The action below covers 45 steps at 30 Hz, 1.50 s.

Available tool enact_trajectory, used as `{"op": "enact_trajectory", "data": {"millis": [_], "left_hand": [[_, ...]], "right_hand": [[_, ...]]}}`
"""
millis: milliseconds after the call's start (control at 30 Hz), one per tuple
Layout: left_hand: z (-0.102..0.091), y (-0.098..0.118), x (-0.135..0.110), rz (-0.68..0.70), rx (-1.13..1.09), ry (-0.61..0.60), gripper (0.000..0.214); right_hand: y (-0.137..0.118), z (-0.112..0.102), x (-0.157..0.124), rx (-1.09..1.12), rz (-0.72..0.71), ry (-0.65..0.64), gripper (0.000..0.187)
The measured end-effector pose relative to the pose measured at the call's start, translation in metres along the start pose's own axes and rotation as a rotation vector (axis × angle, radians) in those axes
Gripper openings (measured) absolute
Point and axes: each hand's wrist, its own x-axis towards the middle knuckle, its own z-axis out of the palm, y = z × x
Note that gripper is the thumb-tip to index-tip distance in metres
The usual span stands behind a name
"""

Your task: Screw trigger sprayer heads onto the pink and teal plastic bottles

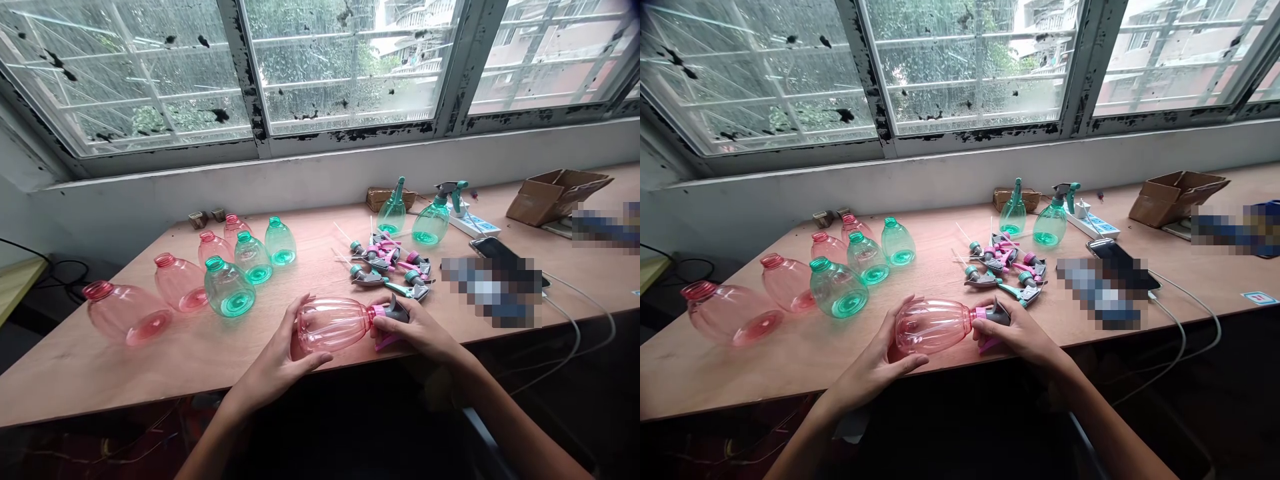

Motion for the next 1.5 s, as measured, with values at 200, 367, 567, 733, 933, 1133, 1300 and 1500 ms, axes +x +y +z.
{"op": "enact_trajectory", "data": {"millis": [200, 367, 567, 733, 933, 1133, 1300, 1500], "left_hand": [[-0.0001, 0.0018, -0.0002, -0.001, 0.019, 0.006, 0.086], [-0.0002, 0.002, 0.0002, 0.003, 0.017, -0.008, 0.089], [-0.0004, 0.0005, 0.0007, -0.006, -0.019, -0.012, 0.089], [-0.0005, 0.001, 0.0008, -0.015, -0.025, -0.02, 0.088], [0.0003, 0.0009, 0.0005, -0.003, -0.028, -0.001, 0.088], [0.0002, 0.001, 0.0008, -0.007, -0.016, -0.008, 0.088], [-0.0001, 0.0022, 0.0006, -0.002, -0.001, 0.001, 0.086], [-0.0003, 0.0012, 0.0013, -0.001, -0.038, -0.008, 0.088]], "right_hand": [[-0.0005, 0.0011, 0.0003, 0.02, 0.002, -0.001, 0.033], [-0.0022, 0.0019, -0.0003, -0.008, -0.006, 0.005, 0.033], [-0.0025, 0.0017, 0.0, -0.006, 0.01, 0.013, 0.035], [-0.0024, 0.0018, -0.0002, -0.001, 0.008, 0.013, 0.035], [-0.0021, 0.0017, 0.0001, -0.005, 0.007, 0.008, 0.035], [-0.0019, 0.0015, 0.0003, 0.007, 0.017, 0.018, 0.038], [-0.0024, 0.002, -0.0004, 0.014, 0.022, 0.02, 0.038], [-0.0019, 0.0009, 0.0002, -0.011, 0.015, 0.025, 0.039]]}}
